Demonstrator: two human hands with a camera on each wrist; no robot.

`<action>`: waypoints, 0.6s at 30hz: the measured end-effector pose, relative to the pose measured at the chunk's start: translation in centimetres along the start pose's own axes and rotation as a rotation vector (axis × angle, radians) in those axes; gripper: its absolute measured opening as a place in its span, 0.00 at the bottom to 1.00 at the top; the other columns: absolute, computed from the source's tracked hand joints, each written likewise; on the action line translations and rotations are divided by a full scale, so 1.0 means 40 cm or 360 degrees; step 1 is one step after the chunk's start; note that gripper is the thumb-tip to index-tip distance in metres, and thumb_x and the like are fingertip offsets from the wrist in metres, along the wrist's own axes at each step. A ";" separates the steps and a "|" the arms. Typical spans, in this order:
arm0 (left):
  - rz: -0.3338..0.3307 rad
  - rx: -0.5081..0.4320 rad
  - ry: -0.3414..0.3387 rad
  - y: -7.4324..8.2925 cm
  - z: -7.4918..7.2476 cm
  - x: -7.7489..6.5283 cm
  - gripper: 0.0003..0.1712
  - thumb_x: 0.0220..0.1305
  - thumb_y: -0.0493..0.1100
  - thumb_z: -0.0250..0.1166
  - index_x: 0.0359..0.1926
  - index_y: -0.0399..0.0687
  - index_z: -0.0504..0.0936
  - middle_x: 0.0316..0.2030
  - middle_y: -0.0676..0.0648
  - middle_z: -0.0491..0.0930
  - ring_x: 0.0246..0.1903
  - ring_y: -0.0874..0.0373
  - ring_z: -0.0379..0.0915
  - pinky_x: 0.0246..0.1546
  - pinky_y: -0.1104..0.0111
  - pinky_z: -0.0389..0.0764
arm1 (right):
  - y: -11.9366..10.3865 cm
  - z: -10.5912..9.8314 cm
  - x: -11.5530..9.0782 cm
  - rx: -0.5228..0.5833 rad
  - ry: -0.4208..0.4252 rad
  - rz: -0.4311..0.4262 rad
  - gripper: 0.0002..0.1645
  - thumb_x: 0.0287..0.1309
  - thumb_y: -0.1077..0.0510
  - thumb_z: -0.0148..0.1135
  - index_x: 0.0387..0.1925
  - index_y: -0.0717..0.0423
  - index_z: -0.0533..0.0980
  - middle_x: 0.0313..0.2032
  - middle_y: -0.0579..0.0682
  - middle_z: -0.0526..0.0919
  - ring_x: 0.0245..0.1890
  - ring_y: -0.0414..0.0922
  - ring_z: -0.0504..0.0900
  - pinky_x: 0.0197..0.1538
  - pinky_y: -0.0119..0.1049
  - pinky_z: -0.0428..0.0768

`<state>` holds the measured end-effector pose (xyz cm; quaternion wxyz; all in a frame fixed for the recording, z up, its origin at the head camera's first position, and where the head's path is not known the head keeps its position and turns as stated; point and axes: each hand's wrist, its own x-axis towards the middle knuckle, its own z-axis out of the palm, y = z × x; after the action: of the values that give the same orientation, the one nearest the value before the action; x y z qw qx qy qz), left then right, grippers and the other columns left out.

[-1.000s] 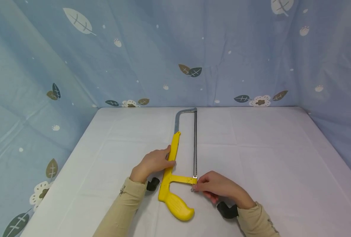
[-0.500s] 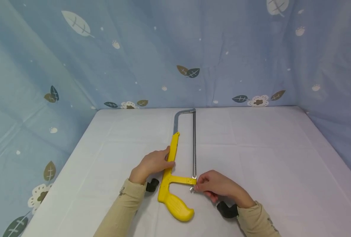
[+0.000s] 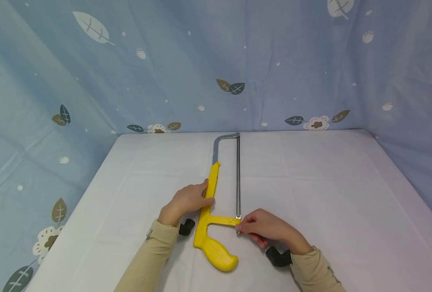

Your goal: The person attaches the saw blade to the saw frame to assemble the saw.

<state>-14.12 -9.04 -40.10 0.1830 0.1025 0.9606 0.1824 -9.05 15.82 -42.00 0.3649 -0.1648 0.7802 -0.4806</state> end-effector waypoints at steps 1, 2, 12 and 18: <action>0.0001 0.0000 0.0000 0.001 -0.001 0.000 0.44 0.53 0.57 0.57 0.67 0.44 0.54 0.22 0.51 0.70 0.20 0.58 0.64 0.20 0.68 0.64 | -0.001 0.001 -0.001 -0.0002 0.0001 -0.0001 0.21 0.54 0.44 0.57 0.24 0.59 0.77 0.09 0.46 0.65 0.05 0.39 0.64 0.11 0.30 0.64; 0.0002 -0.0002 0.0000 0.001 -0.002 -0.001 0.44 0.53 0.57 0.57 0.67 0.44 0.54 0.21 0.51 0.70 0.20 0.58 0.64 0.19 0.68 0.64 | -0.001 0.001 -0.001 -0.0001 0.0001 0.0002 0.21 0.54 0.44 0.57 0.23 0.59 0.76 0.09 0.46 0.65 0.05 0.39 0.64 0.11 0.30 0.64; -0.0002 0.0016 0.0001 0.003 -0.001 -0.002 0.44 0.53 0.57 0.56 0.67 0.44 0.54 0.23 0.51 0.70 0.21 0.58 0.65 0.20 0.69 0.64 | -0.004 0.002 -0.003 0.0018 0.0003 0.0006 0.23 0.53 0.45 0.58 0.22 0.63 0.74 0.09 0.46 0.65 0.05 0.39 0.63 0.11 0.30 0.65; -0.0007 0.0002 0.0002 0.004 -0.002 -0.004 0.44 0.53 0.57 0.57 0.67 0.44 0.54 0.22 0.51 0.70 0.21 0.58 0.64 0.20 0.69 0.64 | 0.000 0.000 0.000 0.0010 0.0015 0.0001 0.18 0.52 0.45 0.59 0.26 0.57 0.77 0.09 0.46 0.65 0.05 0.39 0.64 0.11 0.30 0.67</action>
<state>-13.99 -8.97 -39.92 0.1828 0.1002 0.9610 0.1815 -9.04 15.83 -42.00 0.3619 -0.1612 0.7804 -0.4838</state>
